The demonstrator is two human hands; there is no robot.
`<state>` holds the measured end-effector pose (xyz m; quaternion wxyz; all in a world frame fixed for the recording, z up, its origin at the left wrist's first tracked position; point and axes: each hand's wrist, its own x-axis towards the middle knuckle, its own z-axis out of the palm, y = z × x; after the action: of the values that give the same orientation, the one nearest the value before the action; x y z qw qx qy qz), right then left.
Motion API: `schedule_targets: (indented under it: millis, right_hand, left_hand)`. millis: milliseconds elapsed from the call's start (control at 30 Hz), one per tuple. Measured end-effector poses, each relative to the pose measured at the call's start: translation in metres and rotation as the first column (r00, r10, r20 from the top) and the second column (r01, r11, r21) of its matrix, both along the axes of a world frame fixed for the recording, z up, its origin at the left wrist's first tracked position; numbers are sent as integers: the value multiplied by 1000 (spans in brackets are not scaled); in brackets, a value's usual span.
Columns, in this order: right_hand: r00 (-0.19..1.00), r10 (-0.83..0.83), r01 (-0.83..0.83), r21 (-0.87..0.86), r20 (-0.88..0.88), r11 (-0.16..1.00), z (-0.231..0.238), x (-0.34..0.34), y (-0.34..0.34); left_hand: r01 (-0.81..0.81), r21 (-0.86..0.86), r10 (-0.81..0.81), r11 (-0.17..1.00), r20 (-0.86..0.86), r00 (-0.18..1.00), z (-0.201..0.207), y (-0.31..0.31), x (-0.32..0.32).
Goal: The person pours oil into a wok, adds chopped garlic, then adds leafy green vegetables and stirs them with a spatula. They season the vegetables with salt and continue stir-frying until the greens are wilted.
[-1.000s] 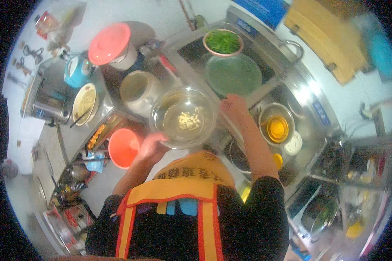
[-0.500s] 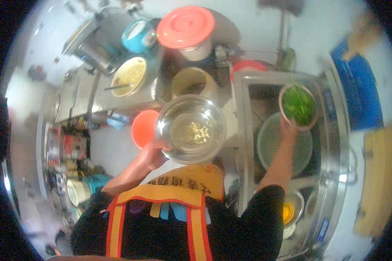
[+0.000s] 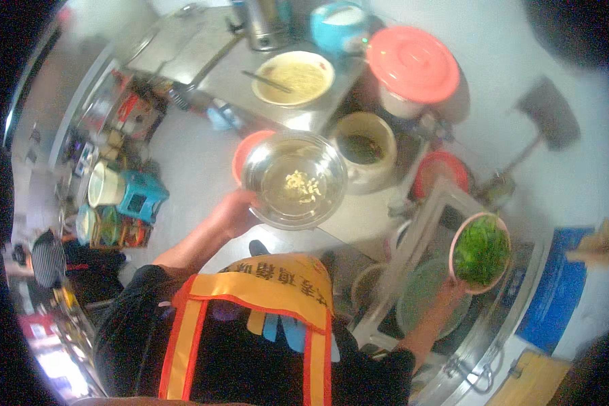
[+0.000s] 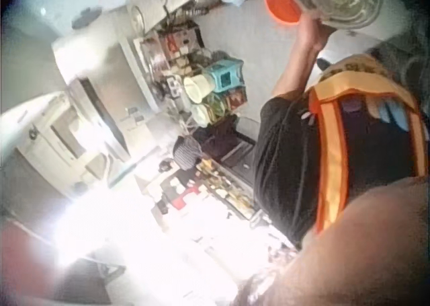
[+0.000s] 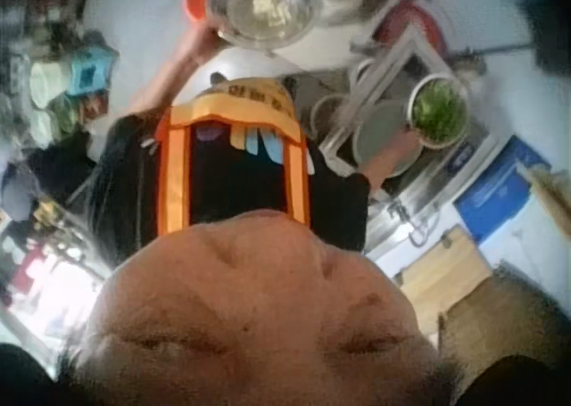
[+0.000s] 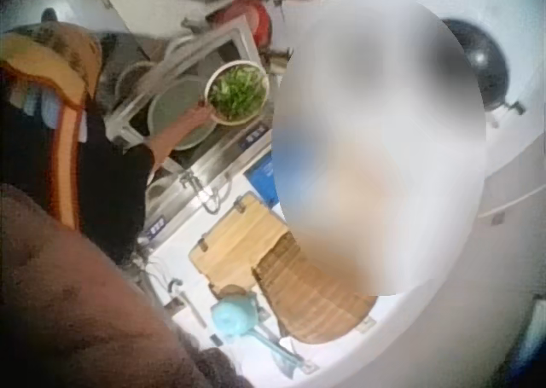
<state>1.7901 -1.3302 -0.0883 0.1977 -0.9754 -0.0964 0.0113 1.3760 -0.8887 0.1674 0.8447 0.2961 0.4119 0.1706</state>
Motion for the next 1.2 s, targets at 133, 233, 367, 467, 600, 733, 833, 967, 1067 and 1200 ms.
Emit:
schedule_targets:
  millis: [133, 233, 367, 467, 600, 733, 833, 967, 1067, 1200]
  right_hand:
    - [990, 71, -77, -40, -120, 996, 91, -51, 55]
    - [944, 270, -251, 122, -189, 960, 62, -23, 120]
    - [793, 488, -266, 514, -364, 815, 77, -69, 294]
    - [659, 672, -478, 503, -337, 720, 67, -92, 396]
    - [424, 880, -799, 368, -214, 475, 79, -177, 559]
    - [246, 787, -225, 756, -566, 614, 139, -285, 620]
    - [121, 934, -622, 708, -337, 336, 166, -348, 697]
    - [-149, 987, -813, 575, -54, -91, 200, -430, 812]
    - [-225, 972, -769, 625, -69, -134, 187, -477, 904]
    - [-212, 786, -409, 783, -581, 468, 186, -549, 1016]
  left_hand:
    - [-81, -82, 84, 993, 37, 996, 5, 74, -39]
    - [-220, -122, 227, 968, 41, 973, 10, 125, -60]
    - [-331, -102, 335, 938, 36, 941, 10, 193, -108]
    - [-441, -51, 441, 896, -6, 897, 11, 218, -146]
    - [-568, 41, 567, 822, 40, 823, 19, 272, -224]
    - [-652, -4, 650, 758, 79, 756, 40, 256, -322]
    - [-731, -4, 724, 682, 142, 675, 42, 283, -364]
    - [-804, -8, 791, 595, 184, 583, 40, 336, -418]
    - [-841, 3, 829, 541, 166, 534, 33, 387, -464]
    - [-914, 21, 905, 404, 134, 403, 48, 442, -516]
